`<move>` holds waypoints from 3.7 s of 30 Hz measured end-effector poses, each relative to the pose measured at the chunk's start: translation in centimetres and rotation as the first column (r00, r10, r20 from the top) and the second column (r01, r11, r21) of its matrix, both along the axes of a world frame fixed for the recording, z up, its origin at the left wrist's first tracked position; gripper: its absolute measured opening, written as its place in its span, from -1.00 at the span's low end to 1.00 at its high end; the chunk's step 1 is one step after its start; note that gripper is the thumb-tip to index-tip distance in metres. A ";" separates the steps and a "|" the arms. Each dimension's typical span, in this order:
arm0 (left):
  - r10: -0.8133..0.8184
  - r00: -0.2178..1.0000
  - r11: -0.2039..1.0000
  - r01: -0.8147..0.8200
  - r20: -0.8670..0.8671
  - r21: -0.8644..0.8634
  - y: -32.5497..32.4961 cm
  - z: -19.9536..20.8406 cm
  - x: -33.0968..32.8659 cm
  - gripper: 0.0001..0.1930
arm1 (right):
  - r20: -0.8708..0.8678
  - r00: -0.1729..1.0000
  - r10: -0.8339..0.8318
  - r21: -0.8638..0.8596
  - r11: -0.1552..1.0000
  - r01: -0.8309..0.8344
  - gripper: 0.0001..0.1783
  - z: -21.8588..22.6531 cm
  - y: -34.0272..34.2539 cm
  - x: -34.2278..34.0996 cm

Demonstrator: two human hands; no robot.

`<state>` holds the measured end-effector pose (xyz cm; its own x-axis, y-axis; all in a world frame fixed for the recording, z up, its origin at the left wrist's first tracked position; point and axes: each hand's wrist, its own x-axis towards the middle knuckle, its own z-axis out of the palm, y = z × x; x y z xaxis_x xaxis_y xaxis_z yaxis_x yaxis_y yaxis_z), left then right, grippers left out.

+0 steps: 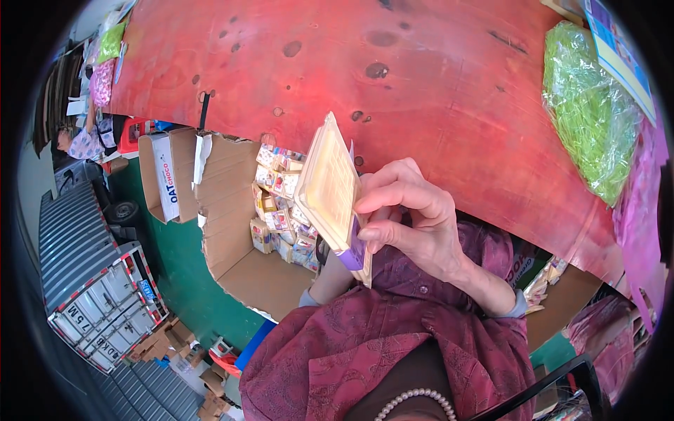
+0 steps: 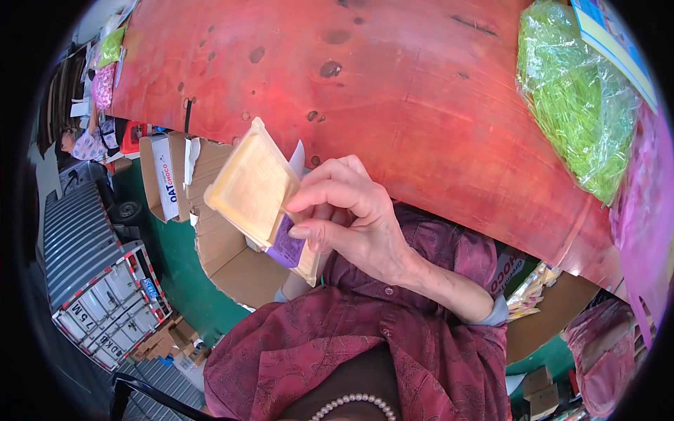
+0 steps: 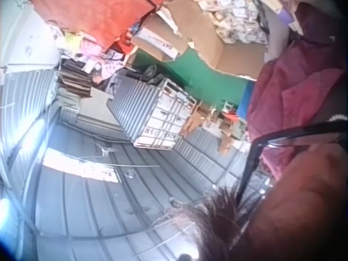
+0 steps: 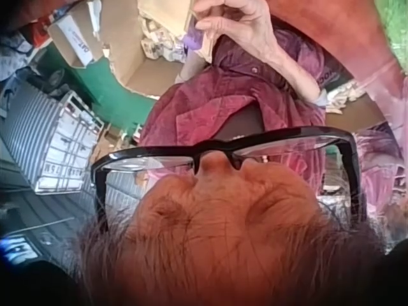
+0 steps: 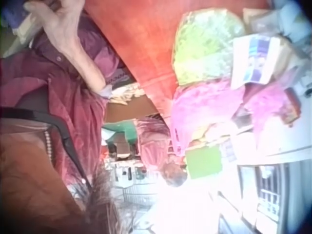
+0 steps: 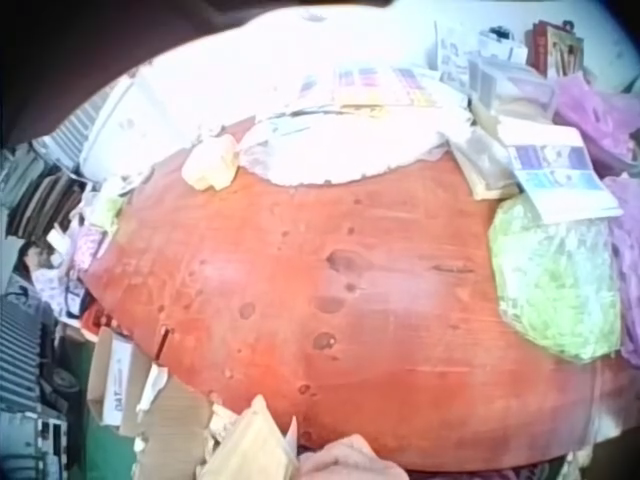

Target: Applying adhesive labels to small plastic trays of marshmallows and placing them into a cardboard box.

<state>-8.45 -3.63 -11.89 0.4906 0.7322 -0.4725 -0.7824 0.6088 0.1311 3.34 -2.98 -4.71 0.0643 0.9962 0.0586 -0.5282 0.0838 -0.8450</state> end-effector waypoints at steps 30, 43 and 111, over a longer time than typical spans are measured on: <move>0.124 0.889 0.974 -0.195 0.441 0.118 2.0 0.1 0.0 -0.82 | 0.435 0.862 -0.260 0.310 0.942 0.127 -0.91 1.4 0.0 1.9; -0.166 0.951 0.957 0.092 0.259 0.275 3.1 4.3 0.7 -0.66 | 0.436 0.842 -0.317 0.182 0.948 0.262 -0.68 1.8 -0.5 2.0; -0.331 0.792 0.524 0.607 -0.513 0.598 3.6 9.4 4.5 -0.91 | -0.649 0.757 -0.078 0.259 0.913 0.316 -0.72 -3.7 -2.2 3.0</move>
